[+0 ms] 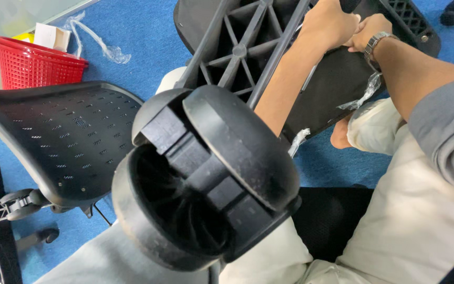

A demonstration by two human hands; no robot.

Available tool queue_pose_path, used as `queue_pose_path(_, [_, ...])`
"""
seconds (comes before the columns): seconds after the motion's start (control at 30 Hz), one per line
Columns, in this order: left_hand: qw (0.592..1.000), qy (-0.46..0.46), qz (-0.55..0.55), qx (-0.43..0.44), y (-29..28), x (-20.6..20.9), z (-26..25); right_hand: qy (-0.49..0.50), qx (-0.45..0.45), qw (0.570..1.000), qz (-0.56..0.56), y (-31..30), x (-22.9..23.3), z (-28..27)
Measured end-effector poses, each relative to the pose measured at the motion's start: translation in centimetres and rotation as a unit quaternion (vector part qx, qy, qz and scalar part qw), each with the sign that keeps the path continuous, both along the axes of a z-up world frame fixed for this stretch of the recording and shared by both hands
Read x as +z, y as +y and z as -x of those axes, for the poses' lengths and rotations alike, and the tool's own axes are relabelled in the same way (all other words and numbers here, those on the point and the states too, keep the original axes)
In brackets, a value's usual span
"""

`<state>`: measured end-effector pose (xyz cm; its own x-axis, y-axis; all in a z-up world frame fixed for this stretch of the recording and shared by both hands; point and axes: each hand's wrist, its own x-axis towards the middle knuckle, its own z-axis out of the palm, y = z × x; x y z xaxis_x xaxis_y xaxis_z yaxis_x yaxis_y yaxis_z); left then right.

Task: The person assembles an office chair by attaching the base with casters to the seat using a screwdriver. They align the components, insert the central stem, and tighten the fasteners to secure the base to the seat.

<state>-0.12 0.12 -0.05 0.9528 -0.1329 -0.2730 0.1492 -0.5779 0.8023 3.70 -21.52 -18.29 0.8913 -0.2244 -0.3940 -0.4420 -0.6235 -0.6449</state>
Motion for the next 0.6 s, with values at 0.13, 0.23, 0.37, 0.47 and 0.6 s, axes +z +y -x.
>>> queue_pose_path(0.13, [1.0,-0.031,-0.001,0.0,-0.2,-0.6,-0.1,0.028,-0.05,0.996,-0.065,-0.7,-1.2,-0.6])
queue_pose_path(0.23, [0.998,-0.057,0.013,0.027,0.0,-0.5,0.2,0.033,-0.007,0.999,-0.004,-0.4,-0.5,-0.6])
queue_pose_path(0.37, [0.996,0.051,0.062,0.027,0.9,1.3,0.6,0.037,0.017,0.993,0.112,0.6,1.4,0.9])
queue_pose_path(0.47, [0.986,0.105,0.12,0.046,1.7,3.1,1.3,0.042,0.021,0.998,0.045,1.4,3.3,2.4])
queue_pose_path(0.6, [0.975,0.151,0.131,0.101,2.3,4.4,2.5,0.043,-0.07,0.983,-0.166,3.2,6.8,3.4])
